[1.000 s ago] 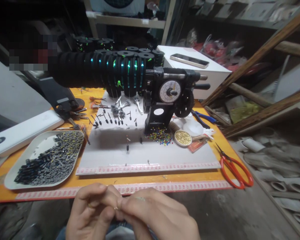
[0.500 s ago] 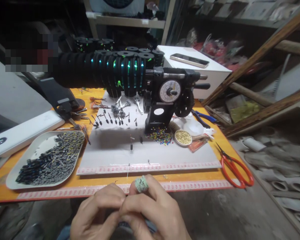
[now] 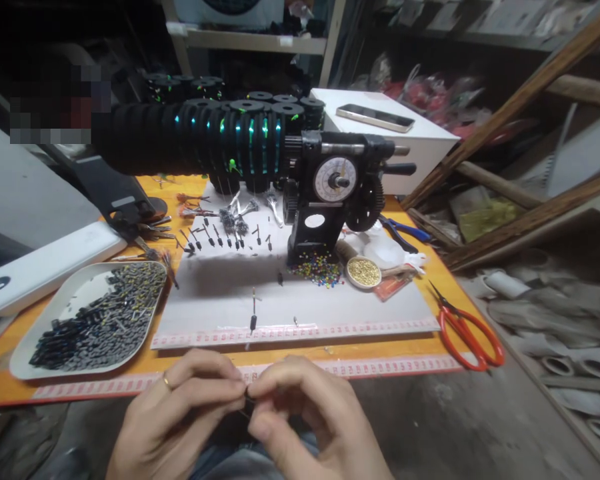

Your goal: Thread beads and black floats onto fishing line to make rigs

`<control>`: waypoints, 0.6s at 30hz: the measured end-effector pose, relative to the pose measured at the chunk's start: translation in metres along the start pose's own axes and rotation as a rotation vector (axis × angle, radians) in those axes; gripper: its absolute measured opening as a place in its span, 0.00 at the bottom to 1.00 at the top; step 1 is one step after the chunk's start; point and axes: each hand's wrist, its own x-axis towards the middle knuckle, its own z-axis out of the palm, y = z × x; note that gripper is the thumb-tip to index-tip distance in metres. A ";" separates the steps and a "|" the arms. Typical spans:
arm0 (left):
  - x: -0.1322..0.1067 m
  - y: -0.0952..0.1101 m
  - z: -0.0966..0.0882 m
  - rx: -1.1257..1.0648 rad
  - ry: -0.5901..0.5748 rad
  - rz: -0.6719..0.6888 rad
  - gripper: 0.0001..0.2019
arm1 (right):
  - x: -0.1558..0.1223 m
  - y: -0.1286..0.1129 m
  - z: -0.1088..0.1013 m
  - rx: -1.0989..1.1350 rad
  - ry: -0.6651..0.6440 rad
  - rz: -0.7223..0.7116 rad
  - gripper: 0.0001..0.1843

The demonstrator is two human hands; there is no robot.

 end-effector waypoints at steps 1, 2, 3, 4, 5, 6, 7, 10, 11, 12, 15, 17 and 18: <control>0.001 0.002 0.001 -0.050 0.000 -0.054 0.10 | 0.001 0.000 0.003 0.044 0.026 0.046 0.06; 0.001 0.004 0.002 -0.102 0.003 -0.112 0.11 | 0.002 -0.001 0.006 0.096 0.043 0.082 0.09; 0.001 0.005 0.003 -0.159 0.015 -0.175 0.11 | 0.003 -0.001 0.009 0.143 0.058 0.109 0.11; 0.001 0.007 0.005 -0.229 0.038 -0.245 0.12 | 0.004 -0.002 0.011 0.178 0.067 0.131 0.13; 0.001 0.008 0.007 -0.314 0.065 -0.325 0.12 | 0.004 -0.003 0.013 0.205 0.072 0.146 0.13; 0.000 0.010 0.010 -0.408 0.105 -0.408 0.12 | 0.005 -0.004 0.014 0.222 0.074 0.160 0.14; 0.000 0.011 0.012 -0.507 0.152 -0.488 0.10 | 0.005 -0.005 0.015 0.234 0.072 0.173 0.15; 0.003 0.018 0.018 -0.718 0.280 -0.660 0.07 | 0.006 -0.008 0.015 0.244 0.058 0.202 0.16; 0.004 0.020 0.019 -0.746 0.302 -0.685 0.08 | 0.006 -0.009 0.015 0.242 0.052 0.208 0.17; 0.005 0.022 0.020 -0.761 0.316 -0.694 0.08 | 0.006 -0.009 0.014 0.238 0.044 0.210 0.18; 0.007 0.025 0.021 -0.770 0.324 -0.682 0.09 | 0.007 -0.010 0.014 0.223 0.027 0.212 0.19; 0.006 0.023 0.021 -0.766 0.308 -0.658 0.09 | 0.008 -0.010 0.014 0.217 0.018 0.218 0.19; 0.005 0.022 0.020 -0.757 0.294 -0.640 0.09 | 0.008 -0.010 0.014 0.216 0.013 0.226 0.20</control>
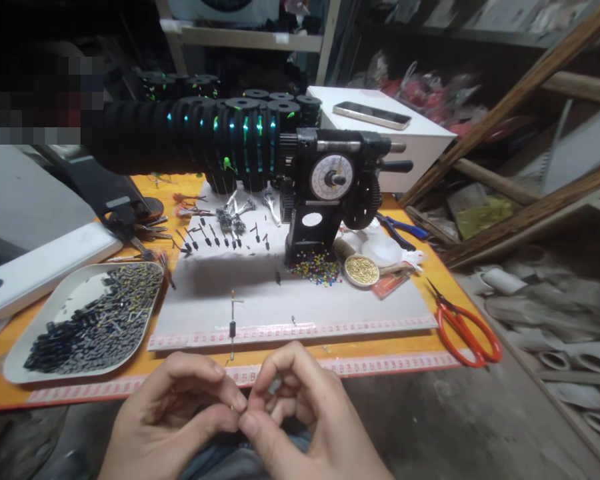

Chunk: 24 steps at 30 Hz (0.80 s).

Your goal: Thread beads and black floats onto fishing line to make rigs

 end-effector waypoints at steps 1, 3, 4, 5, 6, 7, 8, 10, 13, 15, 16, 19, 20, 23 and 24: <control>0.000 -0.001 -0.003 0.020 -0.020 0.019 0.09 | 0.000 0.000 0.000 -0.003 -0.002 0.010 0.20; 0.001 -0.001 -0.009 0.111 -0.079 0.092 0.11 | 0.000 -0.001 -0.001 -0.012 -0.007 0.029 0.21; 0.002 0.000 -0.013 0.189 -0.114 0.145 0.12 | 0.000 -0.001 -0.002 -0.022 -0.018 0.038 0.21; 0.004 0.004 -0.016 0.284 -0.157 0.204 0.14 | 0.000 -0.001 -0.003 -0.034 -0.034 0.044 0.21; 0.006 0.008 -0.019 0.384 -0.225 0.265 0.16 | 0.001 -0.002 -0.005 -0.047 -0.052 0.049 0.20; 0.009 0.014 -0.021 0.487 -0.306 0.326 0.18 | 0.001 -0.002 -0.006 -0.060 -0.073 0.052 0.20; 0.012 0.021 -0.022 0.570 -0.421 0.377 0.19 | 0.002 -0.002 -0.007 -0.072 -0.093 0.053 0.19; 0.020 0.036 -0.020 0.717 -0.660 0.469 0.18 | 0.005 -0.004 -0.010 -0.080 -0.131 0.049 0.17; 0.030 0.054 -0.011 0.994 -0.847 0.572 0.12 | 0.010 -0.005 -0.014 -0.074 -0.202 0.049 0.12; 0.035 0.060 -0.004 1.143 -0.910 0.652 0.13 | 0.013 -0.006 -0.016 -0.109 -0.225 0.026 0.08; 0.037 0.060 -0.002 1.169 -0.921 0.691 0.13 | 0.013 -0.007 -0.017 -0.147 -0.215 -0.010 0.06; 0.041 0.053 -0.004 1.032 -0.837 0.717 0.14 | 0.010 -0.006 -0.019 -0.333 -0.123 -0.208 0.03; 0.041 0.048 -0.008 0.950 -0.782 0.687 0.16 | 0.008 -0.005 -0.019 -0.407 -0.093 -0.290 0.05; 0.038 0.029 -0.021 0.731 -0.638 0.551 0.21 | 0.002 0.000 -0.017 -0.630 -0.016 -0.520 0.11; 0.036 0.023 -0.025 0.681 -0.609 0.512 0.22 | 0.001 0.002 -0.017 -0.694 0.010 -0.570 0.13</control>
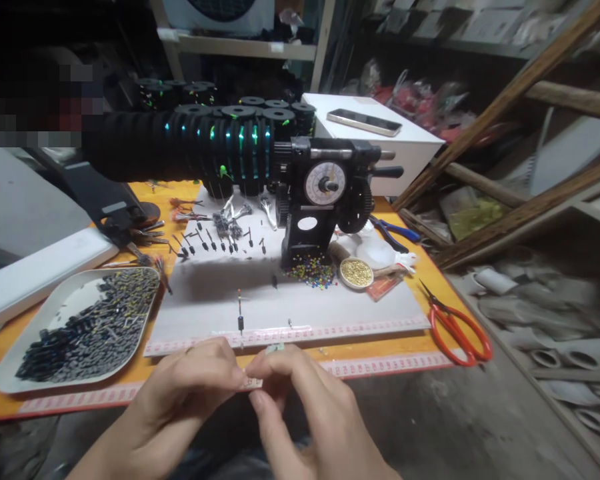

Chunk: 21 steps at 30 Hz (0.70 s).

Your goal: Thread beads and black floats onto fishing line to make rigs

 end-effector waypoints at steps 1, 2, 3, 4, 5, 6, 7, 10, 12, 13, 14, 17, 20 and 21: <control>-0.005 -0.004 0.003 -0.046 0.021 -0.024 0.23 | -0.002 0.000 0.002 -0.056 0.019 -0.034 0.15; -0.009 -0.007 0.006 -0.087 0.034 -0.039 0.23 | -0.003 0.001 0.003 -0.101 0.040 -0.065 0.17; -0.012 -0.009 0.009 -0.120 0.046 -0.046 0.23 | -0.003 0.002 0.005 -0.133 0.058 -0.093 0.18; -0.013 -0.011 0.011 -0.147 0.061 -0.042 0.23 | -0.003 0.003 0.006 -0.151 0.077 -0.122 0.19; -0.014 -0.012 0.013 -0.164 0.078 -0.035 0.23 | -0.003 0.004 0.008 -0.160 0.097 -0.155 0.19; -0.014 -0.012 0.014 -0.176 0.103 -0.024 0.22 | -0.002 0.005 0.009 -0.170 0.110 -0.177 0.18; -0.013 -0.013 0.015 -0.183 0.131 -0.011 0.21 | -0.002 0.006 0.010 -0.186 0.121 -0.196 0.18; -0.010 -0.012 0.018 -0.188 0.203 0.029 0.20 | 0.001 0.006 0.012 -0.265 0.146 -0.231 0.17; -0.009 -0.011 0.019 -0.194 0.228 0.043 0.20 | 0.003 0.004 0.012 -0.291 0.165 -0.230 0.17; -0.009 -0.010 0.020 -0.198 0.235 0.044 0.19 | 0.003 0.003 0.013 -0.285 0.178 -0.226 0.17; -0.009 -0.009 0.020 -0.203 0.242 0.043 0.19 | 0.004 0.002 0.013 -0.273 0.186 -0.220 0.17; -0.010 -0.009 0.021 -0.208 0.250 0.057 0.20 | 0.004 0.000 0.013 -0.258 0.201 -0.232 0.17; -0.011 -0.012 0.019 -0.205 0.248 0.074 0.21 | 0.004 0.000 0.012 -0.273 0.175 -0.245 0.18; -0.011 -0.013 0.019 -0.200 0.250 0.067 0.21 | 0.004 0.000 0.011 -0.267 0.166 -0.237 0.18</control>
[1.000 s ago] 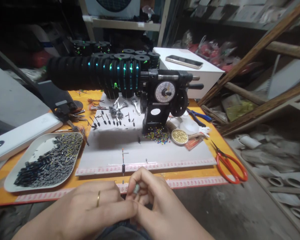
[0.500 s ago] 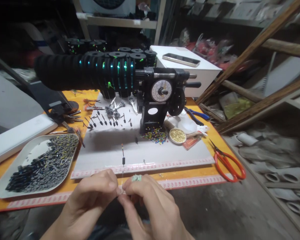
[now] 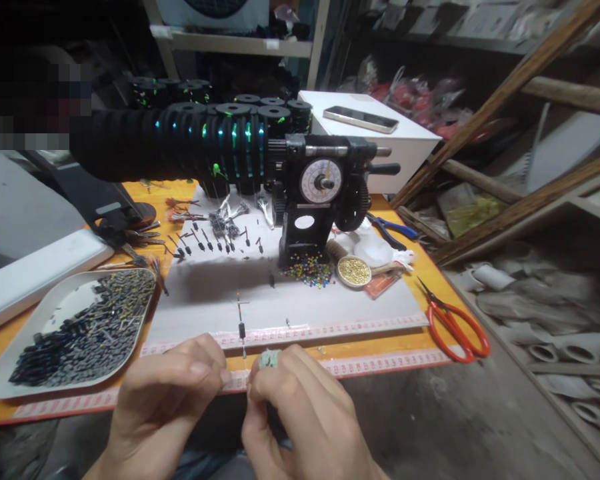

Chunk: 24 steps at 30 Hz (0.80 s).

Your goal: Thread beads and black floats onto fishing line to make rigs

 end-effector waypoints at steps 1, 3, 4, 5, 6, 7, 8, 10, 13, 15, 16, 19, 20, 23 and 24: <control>0.000 -0.001 0.000 0.012 0.006 -0.012 0.22 | 0.000 0.000 -0.001 0.016 -0.004 0.014 0.18; 0.001 -0.002 0.001 0.064 0.013 -0.034 0.26 | 0.002 -0.001 -0.004 0.066 0.006 0.065 0.17; 0.002 -0.001 0.003 0.106 0.013 -0.033 0.28 | 0.004 -0.002 -0.006 0.096 0.010 0.095 0.16; 0.004 -0.001 0.005 0.155 0.009 -0.018 0.31 | 0.005 -0.003 -0.008 0.131 0.010 0.121 0.16; 0.006 0.000 0.008 0.203 -0.012 0.013 0.34 | 0.008 -0.003 -0.011 0.168 0.012 0.144 0.15; 0.009 0.001 0.010 0.245 -0.040 0.049 0.36 | 0.010 -0.004 -0.013 0.205 0.013 0.168 0.14; 0.013 0.002 0.013 0.278 -0.074 0.081 0.37 | 0.012 -0.005 -0.016 0.240 0.007 0.186 0.14; 0.020 0.005 0.016 0.325 -0.115 0.129 0.35 | 0.016 -0.005 -0.022 0.295 -0.002 0.219 0.13; 0.030 0.008 0.014 0.390 -0.080 0.176 0.26 | 0.021 -0.003 -0.029 0.308 -0.019 0.242 0.13; 0.034 0.010 0.009 0.432 -0.107 0.223 0.20 | 0.024 0.000 -0.032 0.293 -0.034 0.243 0.13; 0.036 0.011 0.006 0.450 -0.144 0.241 0.17 | 0.025 0.002 -0.032 0.286 -0.044 0.243 0.12; 0.037 0.013 -0.001 0.516 -0.202 0.270 0.11 | 0.026 0.004 -0.030 0.298 -0.058 0.261 0.12; 0.036 0.014 -0.002 0.541 -0.187 0.271 0.10 | 0.026 0.004 -0.028 0.318 -0.049 0.271 0.12; 0.032 0.018 -0.001 0.521 -0.072 0.211 0.10 | 0.022 0.003 -0.016 0.488 0.019 0.307 0.15; 0.030 0.019 -0.001 0.482 -0.027 0.170 0.11 | 0.020 0.002 -0.011 0.577 0.060 0.306 0.17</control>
